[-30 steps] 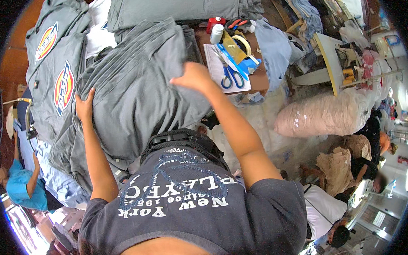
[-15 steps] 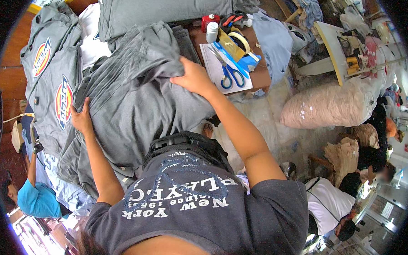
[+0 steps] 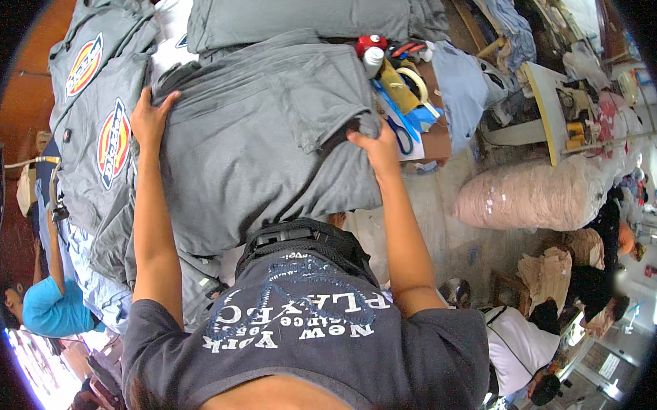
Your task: The person sorts t-shirts by handling one item at a time, checking the tags, and using shears to remove small threads or tags before restacking them.
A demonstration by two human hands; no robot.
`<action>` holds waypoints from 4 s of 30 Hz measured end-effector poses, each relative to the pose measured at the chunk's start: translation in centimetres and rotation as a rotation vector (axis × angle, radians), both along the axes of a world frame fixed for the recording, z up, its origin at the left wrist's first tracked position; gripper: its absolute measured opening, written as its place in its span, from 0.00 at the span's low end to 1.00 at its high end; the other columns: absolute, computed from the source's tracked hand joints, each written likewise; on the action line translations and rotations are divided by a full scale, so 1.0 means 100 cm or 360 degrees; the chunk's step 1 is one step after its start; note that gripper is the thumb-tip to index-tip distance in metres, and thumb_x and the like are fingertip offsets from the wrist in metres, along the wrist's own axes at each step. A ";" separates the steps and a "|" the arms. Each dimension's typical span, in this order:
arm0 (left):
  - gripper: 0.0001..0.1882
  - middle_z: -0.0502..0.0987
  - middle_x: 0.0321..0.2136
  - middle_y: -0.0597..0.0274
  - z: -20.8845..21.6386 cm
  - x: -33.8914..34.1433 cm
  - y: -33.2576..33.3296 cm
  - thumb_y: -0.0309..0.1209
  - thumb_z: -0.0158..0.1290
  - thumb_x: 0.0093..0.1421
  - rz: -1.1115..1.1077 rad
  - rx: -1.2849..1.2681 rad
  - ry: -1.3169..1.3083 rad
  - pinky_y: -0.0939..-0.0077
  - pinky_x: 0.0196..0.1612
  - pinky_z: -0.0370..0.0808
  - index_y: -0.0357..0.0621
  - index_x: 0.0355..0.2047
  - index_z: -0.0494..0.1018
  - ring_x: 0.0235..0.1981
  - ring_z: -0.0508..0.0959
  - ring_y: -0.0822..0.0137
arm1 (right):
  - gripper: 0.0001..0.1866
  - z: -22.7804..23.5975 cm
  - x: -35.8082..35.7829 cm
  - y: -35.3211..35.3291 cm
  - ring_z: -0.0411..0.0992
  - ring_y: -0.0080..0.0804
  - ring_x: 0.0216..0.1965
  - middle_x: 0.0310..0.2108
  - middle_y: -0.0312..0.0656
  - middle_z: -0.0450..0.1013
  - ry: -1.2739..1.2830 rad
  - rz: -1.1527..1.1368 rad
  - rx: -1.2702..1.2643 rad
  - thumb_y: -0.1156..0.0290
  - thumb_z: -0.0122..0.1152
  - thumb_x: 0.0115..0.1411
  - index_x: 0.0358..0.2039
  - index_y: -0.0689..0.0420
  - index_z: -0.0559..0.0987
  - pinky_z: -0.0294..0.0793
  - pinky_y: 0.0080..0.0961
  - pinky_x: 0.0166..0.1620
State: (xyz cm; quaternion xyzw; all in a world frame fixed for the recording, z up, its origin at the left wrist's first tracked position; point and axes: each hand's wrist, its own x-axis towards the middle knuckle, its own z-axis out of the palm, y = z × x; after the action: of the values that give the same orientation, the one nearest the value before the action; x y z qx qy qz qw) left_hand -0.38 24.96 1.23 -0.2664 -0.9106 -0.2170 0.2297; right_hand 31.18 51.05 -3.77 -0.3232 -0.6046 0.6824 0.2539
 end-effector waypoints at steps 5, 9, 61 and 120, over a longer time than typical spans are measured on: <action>0.35 0.75 0.25 0.53 0.017 -0.024 0.019 0.63 0.51 0.38 0.0168 -0.0288 -0.0172 0.65 0.33 0.67 0.41 0.31 0.70 0.29 0.75 0.55 | 0.22 -0.022 0.001 0.005 0.66 0.35 0.42 0.41 0.46 0.68 -0.0368 -0.0240 0.0437 0.74 0.60 0.43 0.41 0.65 0.68 0.62 0.26 0.47; 0.32 0.63 0.45 0.60 -0.027 -0.019 0.013 0.54 0.54 0.42 0.0469 -0.0289 0.0146 0.55 0.46 0.56 0.51 0.45 0.65 0.48 0.61 0.56 | 0.16 0.005 -0.003 -0.021 0.66 0.42 0.36 0.34 0.46 0.68 -0.0656 -0.0410 0.1943 0.64 0.59 0.47 0.33 0.60 0.70 0.64 0.32 0.41; 0.14 0.69 0.31 0.56 0.084 -0.097 0.211 0.21 0.58 0.44 -0.0249 0.3189 -0.2729 0.71 0.32 0.76 0.37 0.31 0.66 0.32 0.71 0.61 | 0.22 0.007 -0.220 0.022 0.59 0.46 0.49 0.48 0.46 0.62 -0.0018 0.0802 0.2005 0.58 0.50 0.52 0.45 0.57 0.68 0.58 0.37 0.51; 0.08 0.70 0.31 0.58 0.260 0.007 0.011 0.26 0.50 0.49 -0.0847 0.2251 -0.0744 0.72 0.41 0.68 0.41 0.31 0.68 0.33 0.70 0.65 | 0.29 0.136 -0.226 0.111 0.51 0.40 0.58 0.54 0.47 0.56 0.0610 0.0124 0.0354 0.53 0.41 0.57 0.54 0.60 0.58 0.50 0.34 0.57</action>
State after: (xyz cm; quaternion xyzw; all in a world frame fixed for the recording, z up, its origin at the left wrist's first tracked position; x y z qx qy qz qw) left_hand 0.27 26.09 27.28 -0.2136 -0.4870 -0.8423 0.0876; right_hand 8.61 62.17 9.84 -0.1340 -0.6287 0.6697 0.3718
